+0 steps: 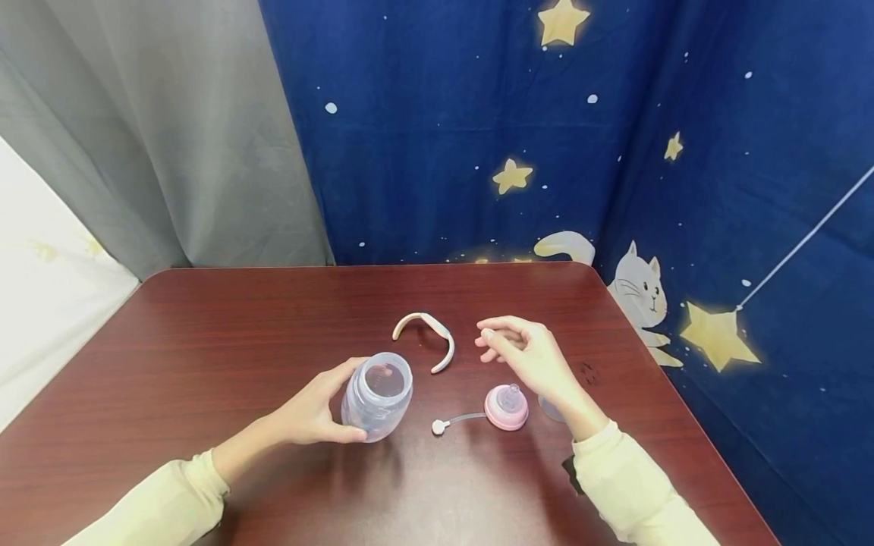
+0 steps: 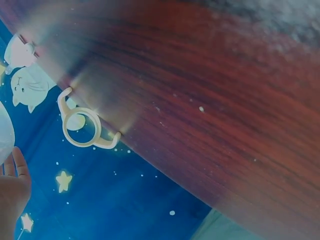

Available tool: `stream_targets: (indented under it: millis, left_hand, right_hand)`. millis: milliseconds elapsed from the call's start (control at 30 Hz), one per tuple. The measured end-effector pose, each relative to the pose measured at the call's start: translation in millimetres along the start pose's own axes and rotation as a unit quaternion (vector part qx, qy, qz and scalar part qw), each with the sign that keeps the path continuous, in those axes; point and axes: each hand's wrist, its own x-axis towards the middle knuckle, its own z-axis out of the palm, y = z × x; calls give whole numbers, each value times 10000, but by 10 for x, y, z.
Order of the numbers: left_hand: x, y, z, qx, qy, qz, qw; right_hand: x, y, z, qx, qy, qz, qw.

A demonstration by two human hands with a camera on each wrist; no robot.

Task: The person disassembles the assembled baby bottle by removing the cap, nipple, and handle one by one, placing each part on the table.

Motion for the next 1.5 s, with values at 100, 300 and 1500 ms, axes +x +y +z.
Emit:
stream_targets:
  millis: [100, 300, 1500]
  left_hand:
    - [-2, -5, 2, -18, -40, -26, 10000]
    - [-2, -15, 6, 12, -90, -77, 9999]
    - [-40, -135, 102, -148, -287, -496, 9982]
  right_hand:
    - [-15, 25, 14, 8, -8, 18, 10000]
    - [-35, 73, 67, 51, -23, -4, 10000]
    - [-137, 258, 271, 606, -233, 206, 9977]
